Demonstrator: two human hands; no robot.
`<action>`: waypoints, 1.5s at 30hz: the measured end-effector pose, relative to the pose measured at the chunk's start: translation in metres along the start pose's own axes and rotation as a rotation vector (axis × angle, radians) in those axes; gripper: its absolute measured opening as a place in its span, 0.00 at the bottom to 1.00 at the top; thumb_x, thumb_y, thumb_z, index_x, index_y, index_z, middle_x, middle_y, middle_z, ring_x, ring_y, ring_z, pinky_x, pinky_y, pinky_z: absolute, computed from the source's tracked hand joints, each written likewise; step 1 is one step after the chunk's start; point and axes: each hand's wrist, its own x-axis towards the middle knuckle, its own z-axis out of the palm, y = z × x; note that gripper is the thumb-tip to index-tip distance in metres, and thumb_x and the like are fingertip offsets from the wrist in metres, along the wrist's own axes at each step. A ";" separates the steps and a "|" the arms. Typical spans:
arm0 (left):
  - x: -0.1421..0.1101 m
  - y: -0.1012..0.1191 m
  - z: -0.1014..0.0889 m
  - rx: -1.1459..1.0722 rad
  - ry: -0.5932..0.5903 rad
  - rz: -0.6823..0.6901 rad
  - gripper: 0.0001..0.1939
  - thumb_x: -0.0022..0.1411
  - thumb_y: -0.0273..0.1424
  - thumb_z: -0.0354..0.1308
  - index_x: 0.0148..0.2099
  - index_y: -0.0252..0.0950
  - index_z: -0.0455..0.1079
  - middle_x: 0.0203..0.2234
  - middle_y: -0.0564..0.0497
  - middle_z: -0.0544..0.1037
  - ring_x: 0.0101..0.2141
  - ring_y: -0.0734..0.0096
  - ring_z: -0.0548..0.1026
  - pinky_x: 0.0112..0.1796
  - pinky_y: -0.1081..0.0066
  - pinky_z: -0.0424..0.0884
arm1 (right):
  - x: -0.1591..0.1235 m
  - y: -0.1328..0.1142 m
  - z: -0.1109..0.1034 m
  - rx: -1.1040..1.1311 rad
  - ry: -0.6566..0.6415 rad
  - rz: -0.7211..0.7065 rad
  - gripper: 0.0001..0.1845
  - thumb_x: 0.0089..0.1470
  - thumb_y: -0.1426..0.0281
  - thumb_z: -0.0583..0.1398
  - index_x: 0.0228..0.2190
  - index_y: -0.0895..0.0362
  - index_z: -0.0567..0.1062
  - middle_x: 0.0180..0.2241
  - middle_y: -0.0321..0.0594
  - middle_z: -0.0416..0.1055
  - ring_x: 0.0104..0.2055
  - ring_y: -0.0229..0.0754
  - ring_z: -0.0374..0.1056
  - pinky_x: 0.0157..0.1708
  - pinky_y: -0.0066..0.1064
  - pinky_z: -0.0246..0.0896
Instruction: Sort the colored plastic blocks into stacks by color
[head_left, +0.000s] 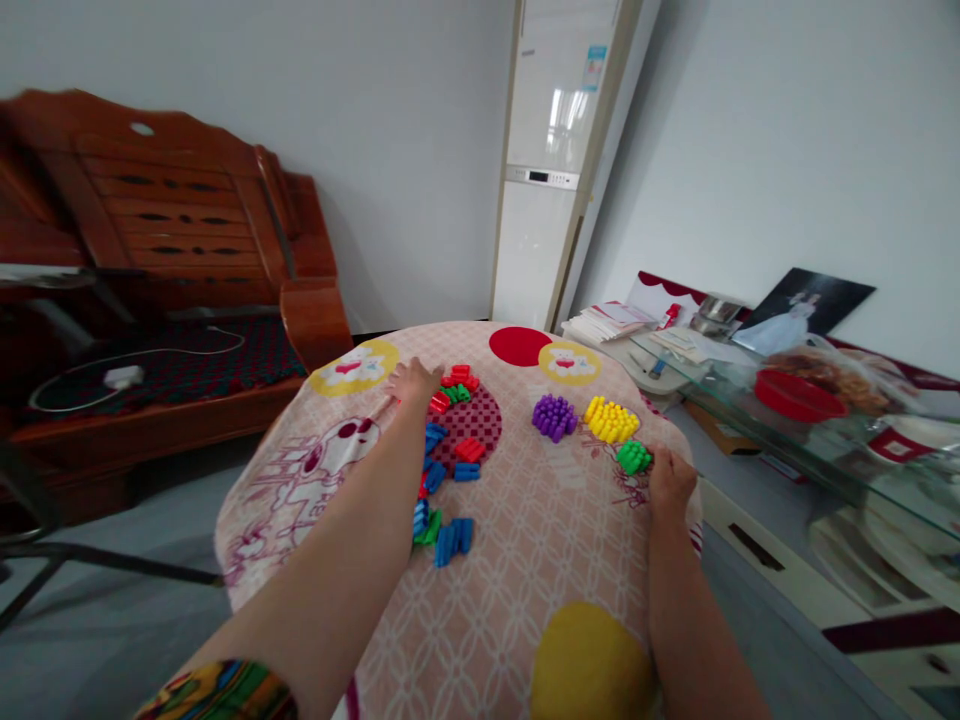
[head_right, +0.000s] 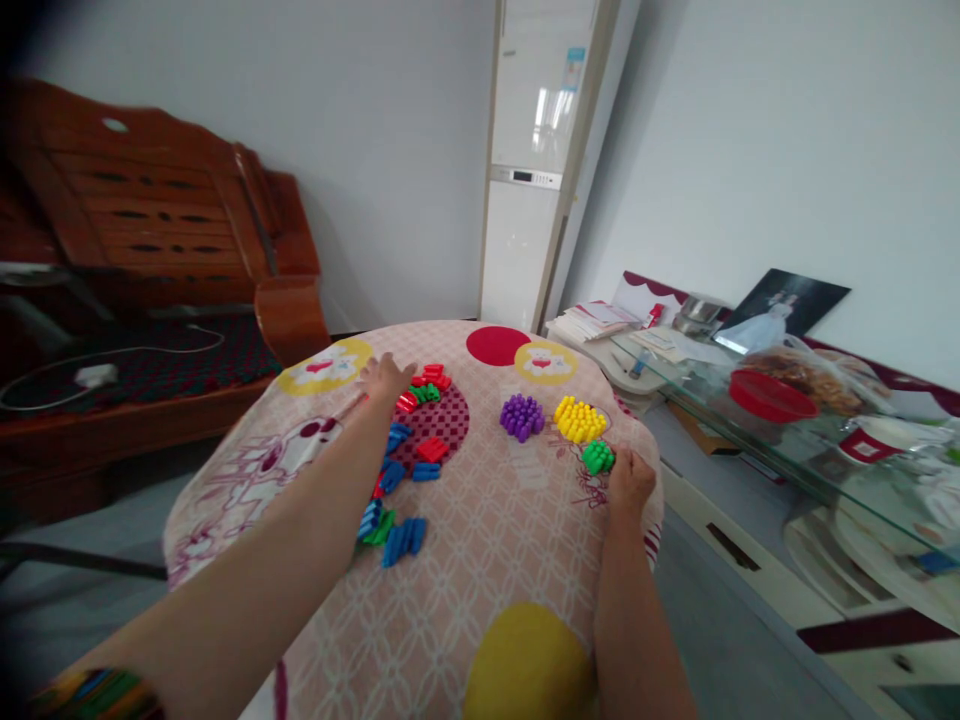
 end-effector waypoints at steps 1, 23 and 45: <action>0.006 -0.008 0.000 0.033 -0.050 -0.043 0.35 0.64 0.49 0.51 0.66 0.34 0.61 0.67 0.31 0.59 0.64 0.34 0.57 0.58 0.41 0.56 | -0.001 -0.001 0.000 -0.009 0.000 -0.012 0.32 0.54 0.53 0.49 0.31 0.64 0.84 0.25 0.51 0.77 0.30 0.49 0.67 0.33 0.37 0.57; -0.013 0.013 0.023 0.175 -0.369 0.638 0.30 0.55 0.29 0.62 0.61 0.39 0.68 0.54 0.43 0.76 0.52 0.56 0.75 0.51 0.68 0.69 | 0.000 -0.002 0.000 -0.097 -0.017 -0.059 0.34 0.53 0.51 0.47 0.26 0.62 0.83 0.22 0.50 0.74 0.26 0.47 0.61 0.29 0.37 0.51; -0.174 -0.160 -0.092 0.099 -0.161 0.570 0.46 0.54 0.50 0.65 0.71 0.46 0.55 0.66 0.43 0.64 0.65 0.47 0.61 0.61 0.52 0.62 | 0.008 0.009 0.004 -0.103 0.013 -0.081 0.29 0.53 0.57 0.50 0.30 0.64 0.84 0.24 0.51 0.76 0.30 0.50 0.65 0.33 0.38 0.54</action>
